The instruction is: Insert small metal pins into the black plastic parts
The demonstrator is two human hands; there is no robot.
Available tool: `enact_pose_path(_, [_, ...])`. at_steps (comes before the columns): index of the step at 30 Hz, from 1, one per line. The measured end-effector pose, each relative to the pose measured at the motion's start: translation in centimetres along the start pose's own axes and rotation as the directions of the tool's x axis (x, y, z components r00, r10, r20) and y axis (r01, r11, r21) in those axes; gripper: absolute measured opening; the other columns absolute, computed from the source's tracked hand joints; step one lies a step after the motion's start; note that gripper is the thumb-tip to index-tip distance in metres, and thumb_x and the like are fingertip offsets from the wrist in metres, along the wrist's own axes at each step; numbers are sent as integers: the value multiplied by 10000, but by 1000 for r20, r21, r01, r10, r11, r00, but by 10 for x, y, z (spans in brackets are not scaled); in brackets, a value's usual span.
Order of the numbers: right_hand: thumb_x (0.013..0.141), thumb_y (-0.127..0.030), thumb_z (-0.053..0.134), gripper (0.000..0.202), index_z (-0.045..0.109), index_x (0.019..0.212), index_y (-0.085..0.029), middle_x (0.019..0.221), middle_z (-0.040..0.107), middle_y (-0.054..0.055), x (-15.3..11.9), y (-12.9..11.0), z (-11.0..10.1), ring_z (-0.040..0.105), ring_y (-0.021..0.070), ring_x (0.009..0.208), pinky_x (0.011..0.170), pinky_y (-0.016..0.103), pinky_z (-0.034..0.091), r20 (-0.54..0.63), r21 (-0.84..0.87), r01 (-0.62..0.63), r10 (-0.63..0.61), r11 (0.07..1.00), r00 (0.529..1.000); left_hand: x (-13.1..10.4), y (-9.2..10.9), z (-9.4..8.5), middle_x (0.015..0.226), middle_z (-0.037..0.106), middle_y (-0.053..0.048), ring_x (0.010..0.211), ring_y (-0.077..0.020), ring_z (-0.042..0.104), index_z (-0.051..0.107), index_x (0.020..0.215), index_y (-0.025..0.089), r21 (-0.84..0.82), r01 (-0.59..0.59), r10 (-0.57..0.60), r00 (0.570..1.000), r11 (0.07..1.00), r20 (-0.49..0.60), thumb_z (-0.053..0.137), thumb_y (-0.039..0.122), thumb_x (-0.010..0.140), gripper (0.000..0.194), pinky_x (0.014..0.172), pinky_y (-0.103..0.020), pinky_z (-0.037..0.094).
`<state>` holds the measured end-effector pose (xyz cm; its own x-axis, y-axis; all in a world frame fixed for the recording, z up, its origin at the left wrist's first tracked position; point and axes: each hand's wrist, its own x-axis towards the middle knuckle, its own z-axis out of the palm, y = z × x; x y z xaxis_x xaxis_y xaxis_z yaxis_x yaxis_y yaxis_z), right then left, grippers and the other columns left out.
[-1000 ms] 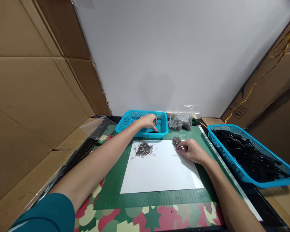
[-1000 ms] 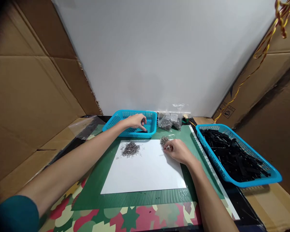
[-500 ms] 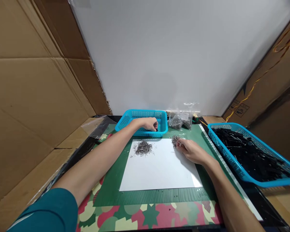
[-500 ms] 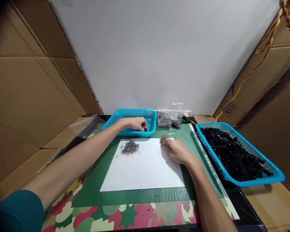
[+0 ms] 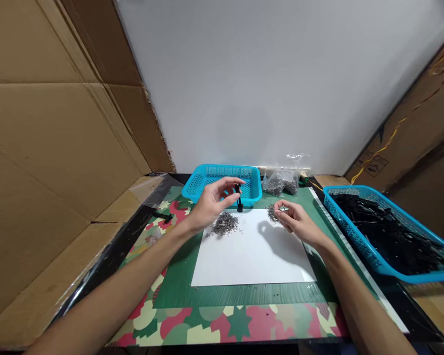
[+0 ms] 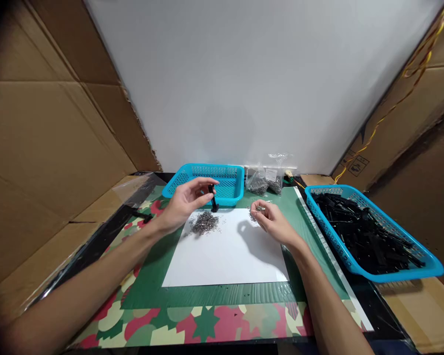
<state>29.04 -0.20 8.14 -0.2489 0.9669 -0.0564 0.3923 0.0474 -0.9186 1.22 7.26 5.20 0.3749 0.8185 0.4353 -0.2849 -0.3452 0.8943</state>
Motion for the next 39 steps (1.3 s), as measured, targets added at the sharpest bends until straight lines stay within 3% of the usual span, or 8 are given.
enact_pose_path(4, [1016,-521,635,356,519,953,-190,614,308,-80,1,-2,19,234,75,524,483,237,165,39,170,-4,-2,985,999,-42,-12,12,1079,621,-45,676,-74,597,616,1199,196,-421,229,-222,973,878,66,746,300,936,311,558,-198,446])
enact_pose_path(11, [1034,-459,644,287,522,994,-202,621,222,-88,-4,-3,40,173,76,536,500,249,125,147,333,-76,28,940,989,-66,-25,15,1035,619,-51,811,-101,646,594,1281,170,-659,457,-418,879,597,231,719,260,963,354,773,-219,519])
enact_pose_path(21, [1055,-433,617,245,524,1008,-211,618,234,-88,-10,-7,49,165,76,528,484,241,136,184,340,-101,39,935,982,-65,-26,25,1385,646,-218,908,-159,711,572,1312,126,-619,494,-431,863,611,263,659,251,986,360,842,-287,537])
enact_pose_path(26, [1042,-426,638,244,535,997,-209,633,227,-87,-12,-8,46,156,72,521,467,235,151,185,334,-133,74,933,980,-68,-32,29,1229,728,-187,817,-87,667,544,1172,150,-580,517,-408,855,630,319,777,164,891,366,789,-216,511])
enact_pose_path(29, [1047,-412,633,230,536,995,-210,635,212,-86,-12,-8,46,150,72,521,465,234,154,193,339,-141,78,930,978,-70,-29,30,1221,726,-197,889,-116,688,573,1152,139,-521,536,-380,843,664,381,785,251,914,338,800,-229,532])
enact_pose_path(32, [1055,-396,624,213,534,1001,-212,640,208,-84,-13,-7,47,158,73,523,469,237,155,201,342,-145,78,928,976,-70,-28,30,1164,739,-194,754,-93,668,627,1109,113,-487,529,-361,843,695,399,775,333,927,321,689,-208,521])
enact_pose_path(35, [1058,-389,621,208,536,997,-209,645,204,-81,-14,-7,48,160,75,532,478,244,156,201,339,-148,82,929,976,-70,-29,30,982,758,-153,515,-46,540,636,1191,107,-459,549,-392,830,698,397,706,429,970,397,511,-184,406])
enact_pose_path(39, [1056,-391,624,209,537,1009,-207,640,193,-83,-16,-7,49,148,76,536,485,248,136,202,321,-169,107,932,973,-71,-29,33,818,682,-49,506,-32,407,616,1234,142,-503,568,-431,823,652,371,633,447,1009,379,445,-144,286])
